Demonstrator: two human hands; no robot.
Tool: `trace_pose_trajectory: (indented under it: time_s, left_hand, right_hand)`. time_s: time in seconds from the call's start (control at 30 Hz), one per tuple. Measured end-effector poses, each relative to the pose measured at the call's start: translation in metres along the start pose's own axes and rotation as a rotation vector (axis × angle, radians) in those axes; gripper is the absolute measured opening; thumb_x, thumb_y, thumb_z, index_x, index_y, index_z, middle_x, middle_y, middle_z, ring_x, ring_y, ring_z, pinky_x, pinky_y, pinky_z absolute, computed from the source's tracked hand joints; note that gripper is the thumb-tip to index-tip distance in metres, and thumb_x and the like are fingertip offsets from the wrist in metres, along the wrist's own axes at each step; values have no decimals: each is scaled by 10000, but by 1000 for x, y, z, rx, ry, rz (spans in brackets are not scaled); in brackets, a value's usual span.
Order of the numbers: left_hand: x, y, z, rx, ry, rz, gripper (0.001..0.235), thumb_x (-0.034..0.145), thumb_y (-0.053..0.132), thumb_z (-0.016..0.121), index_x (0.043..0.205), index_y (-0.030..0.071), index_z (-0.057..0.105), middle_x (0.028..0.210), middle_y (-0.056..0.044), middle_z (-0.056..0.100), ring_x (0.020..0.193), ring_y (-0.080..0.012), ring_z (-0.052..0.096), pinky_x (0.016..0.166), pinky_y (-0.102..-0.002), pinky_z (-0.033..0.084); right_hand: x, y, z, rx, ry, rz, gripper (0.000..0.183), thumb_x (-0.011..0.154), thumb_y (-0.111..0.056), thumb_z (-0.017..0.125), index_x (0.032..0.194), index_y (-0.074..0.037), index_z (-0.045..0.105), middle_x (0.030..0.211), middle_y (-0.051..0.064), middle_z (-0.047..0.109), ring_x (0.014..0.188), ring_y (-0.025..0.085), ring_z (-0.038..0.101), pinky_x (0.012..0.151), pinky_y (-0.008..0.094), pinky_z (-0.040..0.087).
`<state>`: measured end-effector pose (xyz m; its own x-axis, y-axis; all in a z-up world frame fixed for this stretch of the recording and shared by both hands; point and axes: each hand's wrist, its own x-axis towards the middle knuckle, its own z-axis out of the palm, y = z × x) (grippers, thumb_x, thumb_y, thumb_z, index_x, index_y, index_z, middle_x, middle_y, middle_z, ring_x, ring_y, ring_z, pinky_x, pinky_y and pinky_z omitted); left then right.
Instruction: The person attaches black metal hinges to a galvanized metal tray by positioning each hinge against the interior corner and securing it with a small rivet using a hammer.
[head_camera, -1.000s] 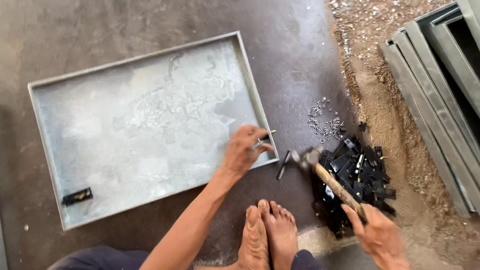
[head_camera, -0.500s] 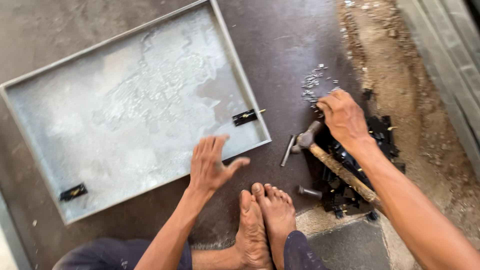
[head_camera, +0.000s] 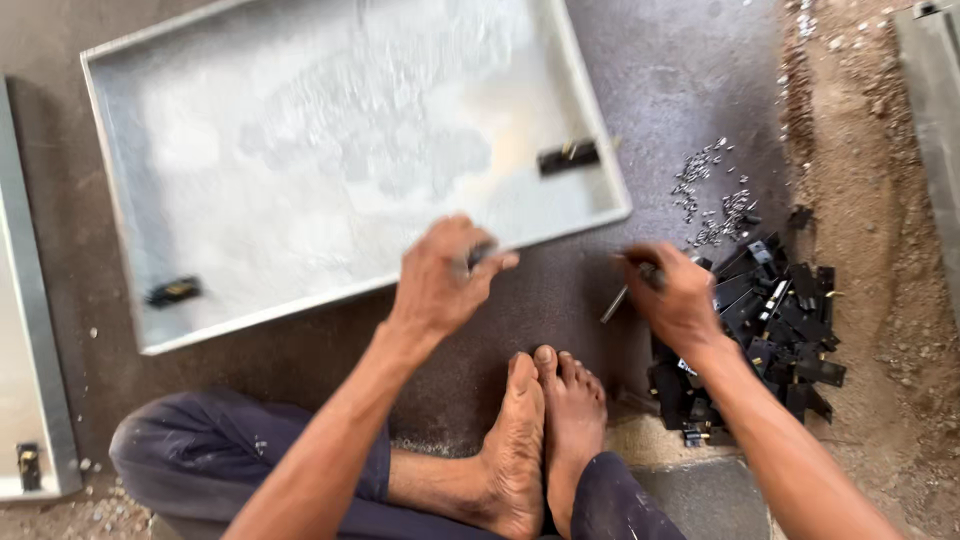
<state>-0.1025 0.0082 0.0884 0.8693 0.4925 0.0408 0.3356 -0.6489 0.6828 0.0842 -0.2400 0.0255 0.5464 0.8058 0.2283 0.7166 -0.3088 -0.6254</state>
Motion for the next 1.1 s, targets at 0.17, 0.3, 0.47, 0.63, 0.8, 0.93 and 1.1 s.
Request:
trace_pose_trajectory:
  time_s: [0.17,0.3,0.47,0.63,0.8,0.93,1.1]
  left_hand:
    - [55,41,-66,86,122,82,299,864,345,856,848,72,733,757,-45,629,649,-172,531,572,-328,440]
    - [68,44,-79,6,110,93,283,853,333,869,845,85,735,787,-31,646,682,-166,578,615,-326,473]
    - [23,10,0,-1,53,40,245,769,204,844,849,47,674,810,-74,617,737,-212,596,651,-371,515]
    - [-2,-18,48,-9,61,24,158,840,148,816,841,59,686,812,-64,606,745,-194,582,646,-359,500]
    - [33,24,-11,-33,-7,-23,156,865,189,827,824,79,724,769,-54,603,682,-196,544,559,-340,468]
    - [56,52,-69,-47,96,93,193,814,196,860,872,70,726,829,-56,643,701,-172,577,593,-334,486]
    - [41,35,-50,-85,31,25,175,789,153,865,860,71,728,815,-49,655,719,-177,613,651,-338,527]
  right_hand:
    - [88,-21,66,219,15,140,523,890,-122,843,1287,-30,515,922,144,771,737,282,750,642,381,587]
    - [124,-27,64,126,-143,201,657,842,-121,823,1366,6,448,914,175,757,766,364,735,665,439,582]
    - [53,-40,15,-15,-132,148,451,873,-231,869,1117,33,596,967,199,718,803,359,687,708,448,557]
    - [-37,-58,-32,-195,-49,222,221,911,-117,779,1102,-23,715,929,147,683,820,302,679,741,395,555]
    - [13,-38,-2,-6,26,59,191,968,-65,740,1152,-25,703,1035,154,699,903,290,702,769,374,577]
    - [84,-28,45,112,-18,85,242,940,-96,778,1165,-22,727,1031,169,693,805,278,687,688,370,573]
    - [88,-12,55,37,-13,-13,145,943,-119,803,1042,-28,750,988,179,705,845,316,679,751,417,556]
